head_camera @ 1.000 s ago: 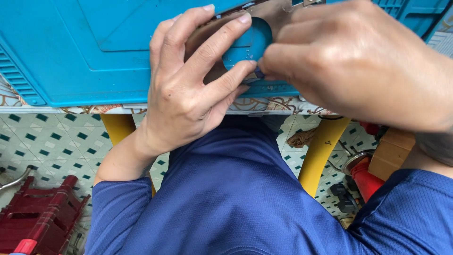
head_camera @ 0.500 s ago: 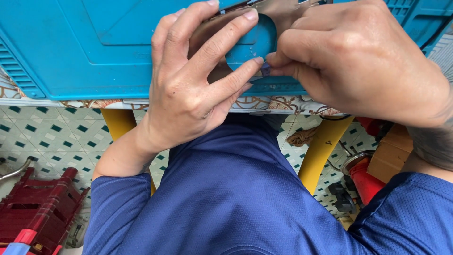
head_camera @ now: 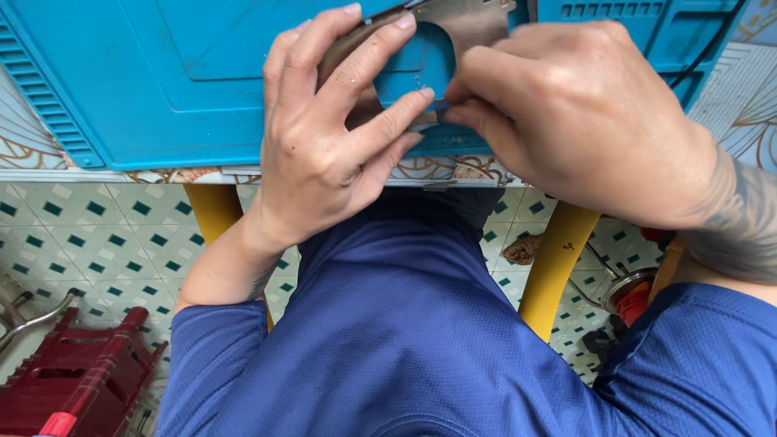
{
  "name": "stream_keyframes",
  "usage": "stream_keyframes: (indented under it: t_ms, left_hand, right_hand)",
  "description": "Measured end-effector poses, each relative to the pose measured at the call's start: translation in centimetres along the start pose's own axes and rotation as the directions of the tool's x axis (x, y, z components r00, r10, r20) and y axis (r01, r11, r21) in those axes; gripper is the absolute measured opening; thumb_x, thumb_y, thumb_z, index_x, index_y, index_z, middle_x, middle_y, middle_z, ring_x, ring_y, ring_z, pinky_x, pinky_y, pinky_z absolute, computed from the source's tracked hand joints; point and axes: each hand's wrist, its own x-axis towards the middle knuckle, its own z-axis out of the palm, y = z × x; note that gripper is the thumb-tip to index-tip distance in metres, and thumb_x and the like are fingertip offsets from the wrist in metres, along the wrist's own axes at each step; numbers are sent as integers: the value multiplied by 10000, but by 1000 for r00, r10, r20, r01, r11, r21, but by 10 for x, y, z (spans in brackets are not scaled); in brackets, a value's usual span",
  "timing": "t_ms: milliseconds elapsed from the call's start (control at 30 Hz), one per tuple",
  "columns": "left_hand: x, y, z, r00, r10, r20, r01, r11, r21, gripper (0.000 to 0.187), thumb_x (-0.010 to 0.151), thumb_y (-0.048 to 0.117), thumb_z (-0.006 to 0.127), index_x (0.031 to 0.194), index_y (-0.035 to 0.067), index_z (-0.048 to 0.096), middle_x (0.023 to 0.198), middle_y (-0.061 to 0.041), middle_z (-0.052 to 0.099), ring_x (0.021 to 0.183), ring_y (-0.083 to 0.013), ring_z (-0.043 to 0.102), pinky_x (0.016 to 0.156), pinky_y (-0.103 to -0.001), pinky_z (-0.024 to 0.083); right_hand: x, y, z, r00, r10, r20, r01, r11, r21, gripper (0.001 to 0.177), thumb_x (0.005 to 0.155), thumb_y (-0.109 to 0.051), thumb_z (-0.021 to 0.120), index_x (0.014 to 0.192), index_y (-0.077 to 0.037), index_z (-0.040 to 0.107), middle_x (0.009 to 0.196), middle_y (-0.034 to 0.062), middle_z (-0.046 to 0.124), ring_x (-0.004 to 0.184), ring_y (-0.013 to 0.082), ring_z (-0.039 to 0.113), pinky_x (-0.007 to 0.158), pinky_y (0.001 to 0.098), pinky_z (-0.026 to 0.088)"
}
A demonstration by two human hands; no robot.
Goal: The person cleans a phone back panel using a toothbrush and a scraper, applies glue to the frame, and presses metal components onto the panel by hand.
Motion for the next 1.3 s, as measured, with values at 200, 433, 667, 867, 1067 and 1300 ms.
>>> stream_keyframes:
  t_ms: [200,433,667,867,1067,1300]
  left_hand:
    - [0,7,4,997,-9,-70,15,997,81,139,1105,207,766,1170,86,780,1412,-207,595,1322,-480,525,1055,-653,474]
    - [0,1,2,1000,-15,-23,17,998,66,152,1121,201,801,1190,65,799,1435,-226,568,1332,-490,527,1069,-642,466]
    - [0,-3,3,1000,-21,11,20,997,68,142,1148,223,742,1187,92,780,1474,-184,554,1341,-464,534,1053,-620,484]
    - [0,-4,0,999,-36,25,34,998,57,193,1142,249,751,1200,69,789,1470,-172,568,1342,-446,532,1071,-594,471]
    - [-3,-5,1,1000,-25,16,24,998,50,177,1143,230,768,1195,62,785,1460,-185,574,1336,-451,536,1075,-591,470]
    - [-2,-5,-1,999,-30,29,30,999,24,218,1130,233,817,1218,36,787,1481,-192,555,1363,-449,513,1101,-603,474]
  right_hand:
    - [-22,-10,25,970,98,-222,-57,981,184,81,1106,-46,798,1100,8,736,846,118,699,741,287,668,637,398,486]
    - [-29,-27,51,906,248,-343,-145,943,299,170,1080,18,819,966,33,693,728,96,617,618,222,562,583,361,413]
    - [-19,-35,48,863,328,-383,-150,892,427,145,1000,89,838,917,89,719,798,162,721,669,240,667,617,338,491]
    - [-18,-33,41,871,358,-336,-166,859,484,117,960,64,844,949,109,736,908,194,765,802,275,758,715,329,560]
    - [-20,-32,44,881,344,-326,-159,863,480,96,975,95,836,979,114,742,913,200,760,794,280,744,713,338,548]
    - [-18,-34,47,873,337,-353,-153,876,458,103,979,52,844,996,85,748,902,176,770,766,245,746,680,317,537]
